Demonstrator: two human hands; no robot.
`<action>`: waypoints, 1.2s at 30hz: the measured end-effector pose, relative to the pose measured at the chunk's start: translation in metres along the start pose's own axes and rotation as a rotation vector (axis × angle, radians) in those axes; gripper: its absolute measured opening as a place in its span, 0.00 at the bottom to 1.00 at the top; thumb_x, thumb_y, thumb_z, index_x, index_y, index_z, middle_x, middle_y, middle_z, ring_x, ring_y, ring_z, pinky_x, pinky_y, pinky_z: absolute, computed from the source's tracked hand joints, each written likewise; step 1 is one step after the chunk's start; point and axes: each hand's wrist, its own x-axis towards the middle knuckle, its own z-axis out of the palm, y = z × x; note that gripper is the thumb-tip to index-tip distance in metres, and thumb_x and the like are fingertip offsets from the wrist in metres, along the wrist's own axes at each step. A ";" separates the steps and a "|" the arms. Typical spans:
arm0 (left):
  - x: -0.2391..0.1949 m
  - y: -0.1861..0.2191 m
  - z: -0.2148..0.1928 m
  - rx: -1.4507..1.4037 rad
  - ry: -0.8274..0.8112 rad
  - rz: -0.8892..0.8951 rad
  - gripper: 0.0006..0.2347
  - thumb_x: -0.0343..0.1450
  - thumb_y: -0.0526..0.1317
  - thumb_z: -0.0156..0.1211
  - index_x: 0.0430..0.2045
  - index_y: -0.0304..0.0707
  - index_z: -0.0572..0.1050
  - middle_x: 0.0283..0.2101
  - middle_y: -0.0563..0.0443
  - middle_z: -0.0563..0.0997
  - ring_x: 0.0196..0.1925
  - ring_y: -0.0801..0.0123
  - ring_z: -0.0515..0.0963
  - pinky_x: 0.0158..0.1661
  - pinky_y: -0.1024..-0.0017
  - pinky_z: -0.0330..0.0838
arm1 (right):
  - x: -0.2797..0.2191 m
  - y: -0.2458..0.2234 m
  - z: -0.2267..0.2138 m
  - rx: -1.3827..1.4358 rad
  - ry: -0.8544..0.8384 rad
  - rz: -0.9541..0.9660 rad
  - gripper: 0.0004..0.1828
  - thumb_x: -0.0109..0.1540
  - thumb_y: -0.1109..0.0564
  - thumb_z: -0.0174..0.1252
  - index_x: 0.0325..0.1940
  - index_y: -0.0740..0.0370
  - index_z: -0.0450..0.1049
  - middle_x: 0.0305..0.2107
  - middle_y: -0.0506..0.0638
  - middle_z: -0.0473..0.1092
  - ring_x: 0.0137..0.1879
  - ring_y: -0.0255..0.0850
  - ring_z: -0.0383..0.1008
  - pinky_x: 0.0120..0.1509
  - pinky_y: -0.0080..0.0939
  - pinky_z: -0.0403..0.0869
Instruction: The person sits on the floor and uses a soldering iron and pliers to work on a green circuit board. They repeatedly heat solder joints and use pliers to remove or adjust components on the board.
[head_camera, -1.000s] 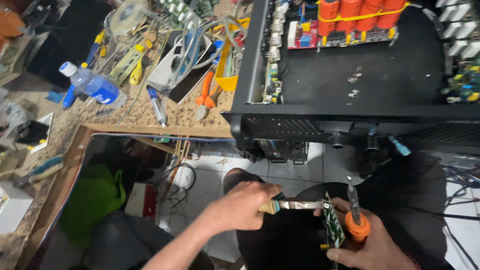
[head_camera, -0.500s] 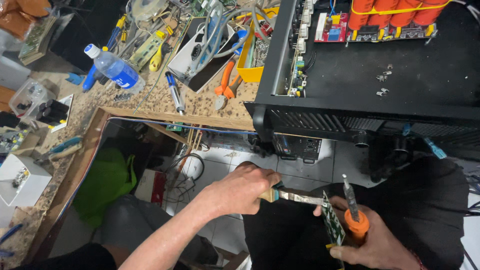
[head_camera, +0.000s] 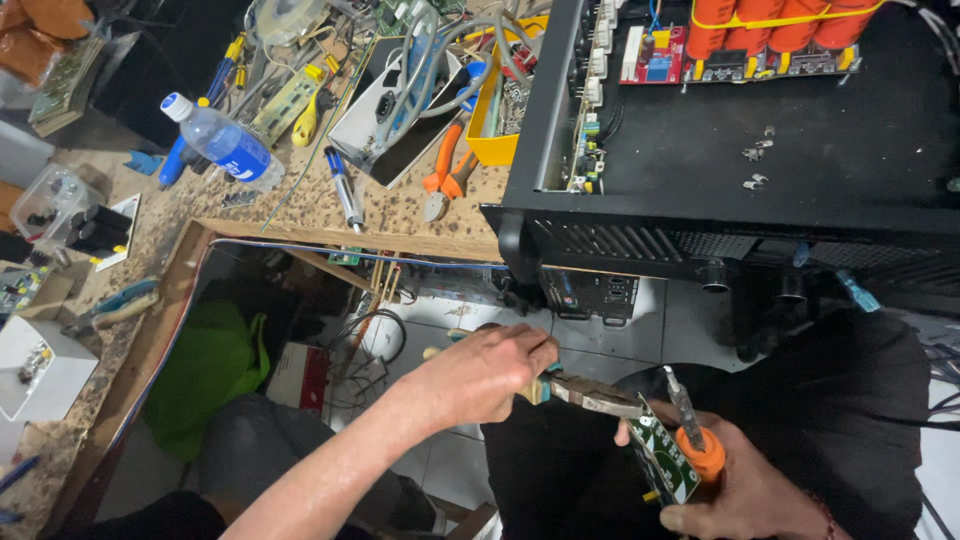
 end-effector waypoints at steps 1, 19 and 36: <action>-0.001 -0.001 0.005 0.050 0.066 0.022 0.20 0.56 0.19 0.54 0.42 0.26 0.72 0.42 0.38 0.77 0.42 0.44 0.78 0.41 0.54 0.75 | -0.001 0.005 -0.003 -0.007 -0.012 -0.041 0.40 0.47 0.74 0.74 0.64 0.66 0.74 0.13 0.44 0.69 0.15 0.31 0.67 0.18 0.33 0.69; 0.001 0.025 0.025 -0.245 -0.065 -0.250 0.25 0.57 0.18 0.57 0.51 0.23 0.70 0.47 0.26 0.77 0.32 0.49 0.84 0.27 0.65 0.87 | -0.010 -0.017 0.013 0.100 0.318 0.259 0.36 0.44 0.81 0.75 0.57 0.70 0.91 0.38 0.48 0.74 0.26 0.38 0.61 0.32 0.37 0.58; 0.026 0.028 0.132 -0.464 0.628 -0.112 0.23 0.56 0.22 0.51 0.48 0.20 0.67 0.41 0.30 0.75 0.40 0.40 0.78 0.40 0.57 0.74 | -0.077 0.039 -0.017 -0.429 0.763 0.413 0.35 0.52 0.65 0.61 0.62 0.39 0.77 0.49 0.49 0.67 0.48 0.35 0.63 0.48 0.36 0.60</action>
